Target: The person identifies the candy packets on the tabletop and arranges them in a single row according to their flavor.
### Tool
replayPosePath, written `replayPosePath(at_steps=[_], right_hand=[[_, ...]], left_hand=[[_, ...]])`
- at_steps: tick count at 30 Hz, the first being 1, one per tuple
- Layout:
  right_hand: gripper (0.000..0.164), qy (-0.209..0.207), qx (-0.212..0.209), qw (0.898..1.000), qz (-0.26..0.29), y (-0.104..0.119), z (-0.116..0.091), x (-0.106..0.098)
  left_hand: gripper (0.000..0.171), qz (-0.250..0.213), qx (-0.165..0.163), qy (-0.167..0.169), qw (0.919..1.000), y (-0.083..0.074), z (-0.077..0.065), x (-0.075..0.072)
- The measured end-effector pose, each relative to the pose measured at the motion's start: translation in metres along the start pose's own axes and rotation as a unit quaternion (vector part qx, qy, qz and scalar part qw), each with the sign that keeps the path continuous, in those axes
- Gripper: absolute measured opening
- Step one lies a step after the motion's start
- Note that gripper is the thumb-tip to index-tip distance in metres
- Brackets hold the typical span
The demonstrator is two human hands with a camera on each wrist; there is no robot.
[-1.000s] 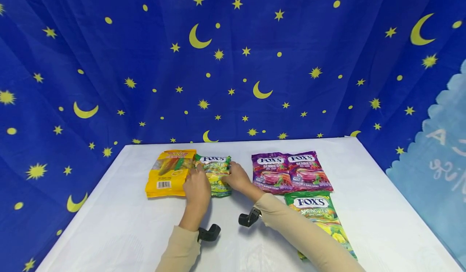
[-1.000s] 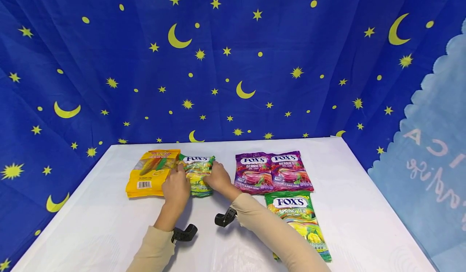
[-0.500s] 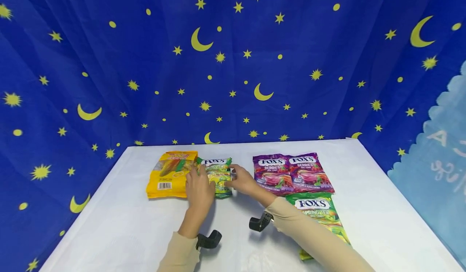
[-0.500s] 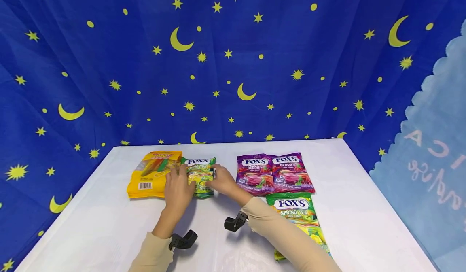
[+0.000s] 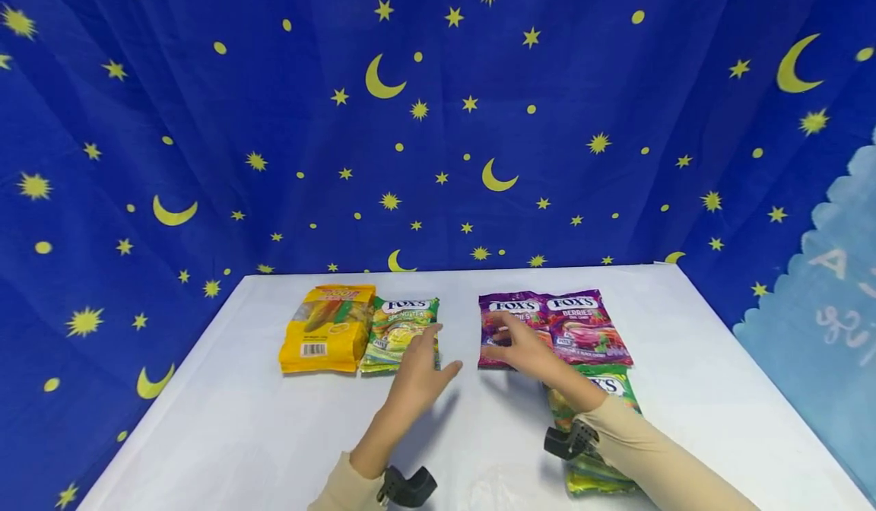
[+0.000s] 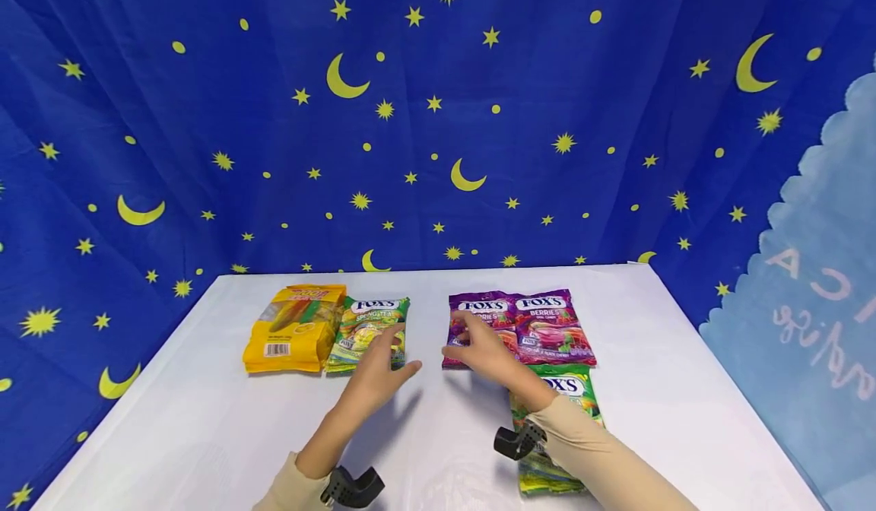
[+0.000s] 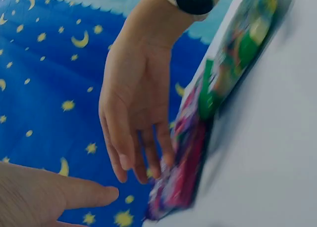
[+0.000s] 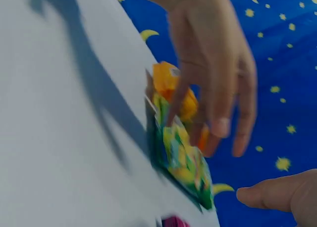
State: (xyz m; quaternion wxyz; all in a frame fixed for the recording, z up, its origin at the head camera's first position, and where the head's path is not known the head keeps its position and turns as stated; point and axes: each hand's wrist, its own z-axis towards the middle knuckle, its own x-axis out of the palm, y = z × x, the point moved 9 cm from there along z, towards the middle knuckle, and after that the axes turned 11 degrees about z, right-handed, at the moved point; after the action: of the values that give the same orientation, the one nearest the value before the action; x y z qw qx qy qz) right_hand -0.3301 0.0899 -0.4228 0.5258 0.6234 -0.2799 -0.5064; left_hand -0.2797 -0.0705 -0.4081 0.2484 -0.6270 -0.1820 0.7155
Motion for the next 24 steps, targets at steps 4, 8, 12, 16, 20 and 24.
replayPosePath(at_steps=[4, 8, 12, 16, 20, 24], right_hand=[[0.060, -0.006, 0.000, 1.000, -0.010, -0.006, -0.024, -0.025], [0.060, -0.021, 0.011, 0.999, -0.032, -0.012, -0.049, -0.045], [0.062, -0.034, 0.037, 0.998, -0.037, -0.017, -0.072, -0.064], [0.066, -0.043, 0.064, 0.995, -0.060, -0.021, -0.093, -0.084], [0.070, -0.054, 0.094, 0.987, -0.115, -0.028, -0.110, -0.107], [0.075, -0.051, 0.157, 0.977, -0.135, -0.047, -0.124, -0.126]], left_hand=[[0.061, -0.043, 0.034, 0.056, 0.9969, -0.016, -0.009, 0.028], [0.061, -0.058, 0.049, 0.104, 0.9917, -0.031, -0.019, 0.052], [0.061, -0.083, 0.042, 0.153, 0.9838, -0.045, -0.026, 0.075], [0.058, -0.110, 0.023, 0.196, 0.9741, -0.056, -0.031, 0.095], [0.058, -0.125, 0.011, 0.225, 0.9662, -0.066, -0.036, 0.109], [0.059, -0.141, 0.004, 0.250, 0.9581, -0.075, -0.039, 0.119]])
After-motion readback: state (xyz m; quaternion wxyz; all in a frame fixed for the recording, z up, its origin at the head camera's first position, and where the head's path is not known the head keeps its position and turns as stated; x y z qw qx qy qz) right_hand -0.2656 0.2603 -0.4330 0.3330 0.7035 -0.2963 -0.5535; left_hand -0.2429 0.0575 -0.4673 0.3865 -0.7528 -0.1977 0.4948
